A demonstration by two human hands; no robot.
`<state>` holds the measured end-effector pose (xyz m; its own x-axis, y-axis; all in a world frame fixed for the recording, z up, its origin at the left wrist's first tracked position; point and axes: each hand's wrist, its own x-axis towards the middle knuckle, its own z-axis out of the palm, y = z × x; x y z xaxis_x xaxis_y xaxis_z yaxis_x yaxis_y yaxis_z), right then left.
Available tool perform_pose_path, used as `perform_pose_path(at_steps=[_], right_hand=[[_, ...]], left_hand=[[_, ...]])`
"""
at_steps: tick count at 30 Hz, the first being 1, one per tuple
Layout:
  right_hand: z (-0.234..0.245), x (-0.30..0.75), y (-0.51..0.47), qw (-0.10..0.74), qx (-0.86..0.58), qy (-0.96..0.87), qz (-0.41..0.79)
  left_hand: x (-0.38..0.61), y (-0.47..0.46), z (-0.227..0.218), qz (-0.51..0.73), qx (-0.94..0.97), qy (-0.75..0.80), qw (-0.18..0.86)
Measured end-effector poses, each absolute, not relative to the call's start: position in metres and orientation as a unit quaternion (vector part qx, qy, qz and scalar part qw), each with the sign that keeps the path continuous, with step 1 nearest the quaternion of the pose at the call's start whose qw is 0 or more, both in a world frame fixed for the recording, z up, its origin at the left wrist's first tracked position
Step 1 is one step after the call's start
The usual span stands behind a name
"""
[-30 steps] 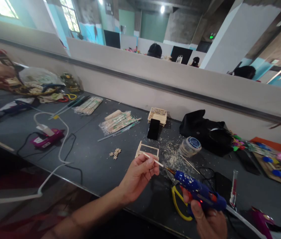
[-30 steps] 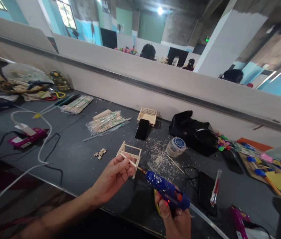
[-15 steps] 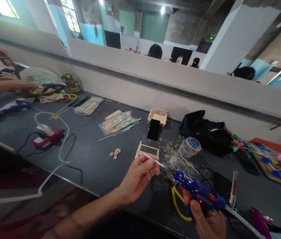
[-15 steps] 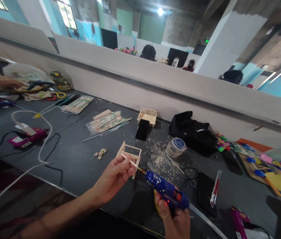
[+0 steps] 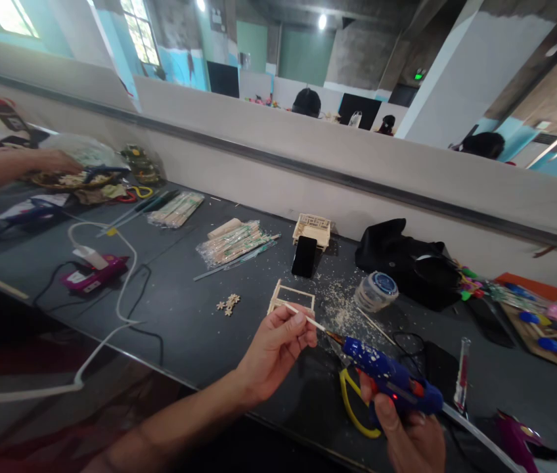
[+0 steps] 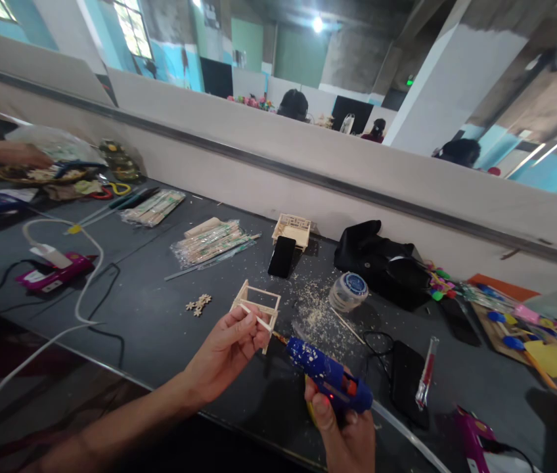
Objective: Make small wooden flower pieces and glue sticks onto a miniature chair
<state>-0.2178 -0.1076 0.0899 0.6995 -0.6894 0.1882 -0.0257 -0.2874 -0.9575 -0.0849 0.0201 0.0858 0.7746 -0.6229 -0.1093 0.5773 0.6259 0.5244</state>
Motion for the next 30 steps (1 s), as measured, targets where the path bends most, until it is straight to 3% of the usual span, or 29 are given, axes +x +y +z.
perform_pose_path(at_steps=[9,14,23,30], right_hand=[[0.087,-0.218,-0.113,0.503,-0.763,0.256,-0.313],[0.094,-0.216,-0.116,0.452,-0.782,0.264,-0.337],[0.107,-0.212,-0.113,0.407,-0.812,0.231,-0.350],[0.110,-0.205,-0.105,0.455,-0.810,0.185,-0.320]], left_hand=[[-0.082,0.024,0.092,-0.317,0.294,-0.045,0.900],[-0.075,0.034,0.102,-0.254,0.426,-0.117,0.861],[-0.062,0.046,0.120,0.089,0.665,-0.334,0.662],[-0.057,0.044,0.111,0.247,0.715,-0.397,0.520]])
